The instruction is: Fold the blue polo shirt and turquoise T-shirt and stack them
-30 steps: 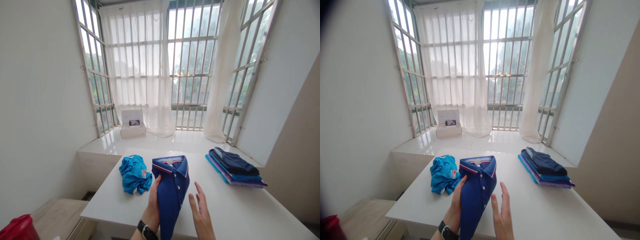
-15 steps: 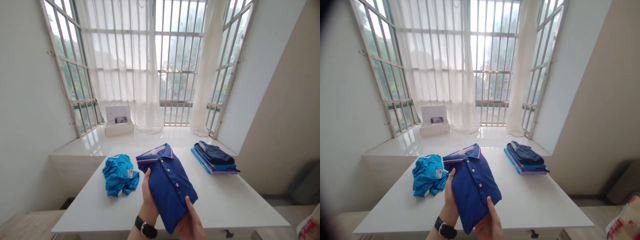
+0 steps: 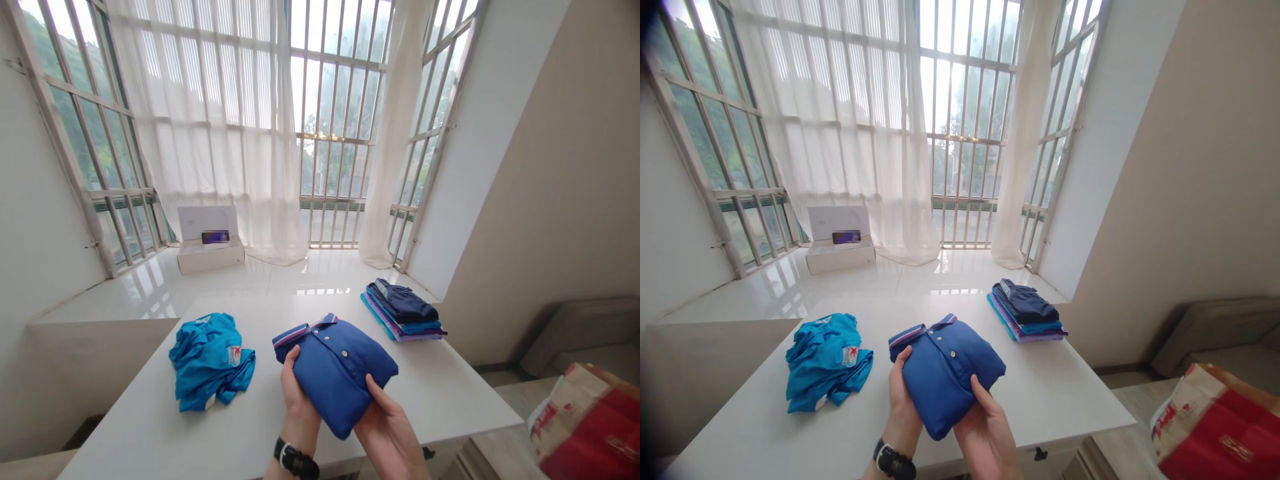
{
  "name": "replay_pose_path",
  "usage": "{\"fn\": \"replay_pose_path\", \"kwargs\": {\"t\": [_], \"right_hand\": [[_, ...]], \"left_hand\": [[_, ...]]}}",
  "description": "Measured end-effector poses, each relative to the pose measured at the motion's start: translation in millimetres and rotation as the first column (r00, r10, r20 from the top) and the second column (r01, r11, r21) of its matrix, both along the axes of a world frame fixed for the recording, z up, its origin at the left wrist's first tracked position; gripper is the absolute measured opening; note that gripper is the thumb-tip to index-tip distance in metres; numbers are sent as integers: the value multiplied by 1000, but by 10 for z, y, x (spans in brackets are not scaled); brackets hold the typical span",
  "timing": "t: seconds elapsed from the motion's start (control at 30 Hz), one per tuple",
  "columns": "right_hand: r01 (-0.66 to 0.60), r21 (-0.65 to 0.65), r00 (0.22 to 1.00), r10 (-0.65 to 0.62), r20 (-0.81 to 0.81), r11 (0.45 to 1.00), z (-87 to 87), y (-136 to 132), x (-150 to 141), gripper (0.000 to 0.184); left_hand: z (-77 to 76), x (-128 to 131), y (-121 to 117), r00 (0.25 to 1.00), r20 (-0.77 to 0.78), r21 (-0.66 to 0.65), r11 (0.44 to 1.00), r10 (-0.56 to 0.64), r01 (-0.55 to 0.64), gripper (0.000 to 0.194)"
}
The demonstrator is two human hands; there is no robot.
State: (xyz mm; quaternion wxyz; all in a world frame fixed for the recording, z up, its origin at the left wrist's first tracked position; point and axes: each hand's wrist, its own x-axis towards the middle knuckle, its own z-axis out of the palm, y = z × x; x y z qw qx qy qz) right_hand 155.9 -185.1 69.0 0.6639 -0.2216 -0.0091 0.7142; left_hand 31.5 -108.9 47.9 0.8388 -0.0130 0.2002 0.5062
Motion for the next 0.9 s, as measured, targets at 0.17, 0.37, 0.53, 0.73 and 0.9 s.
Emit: {"fn": "replay_pose_path", "kwargs": {"t": [0.17, 0.37, 0.53, 0.73, 0.9], "right_hand": [[-69, -88, 997, 65, -41, 994, 269, 221, 3, 34], [-137, -76, 990, 135, -36, 988, 427, 417, 14, 39], [-154, 94, 983, 143, 116, 984, 557, 704, 298, 33], [-37, 241, 966, -27, 257, 970, 1015, 1336, 772, 29], [223, 333, 902, -324, 285, 916, 1500, 1808, 1323, 31]], "left_hand": [[-162, -22, 135, 994, 57, 38, 995, 88, -90, 36], [-179, -221, 21, 990, 137, 68, 998, -22, 13, 36], [-582, -427, -246, 993, -98, 24, 997, -69, 72, 53], [-1095, -484, -500, 880, -460, 230, 973, 115, -7, 108], [-912, -519, -558, 823, -556, 447, 876, 113, 182, 88]]}}
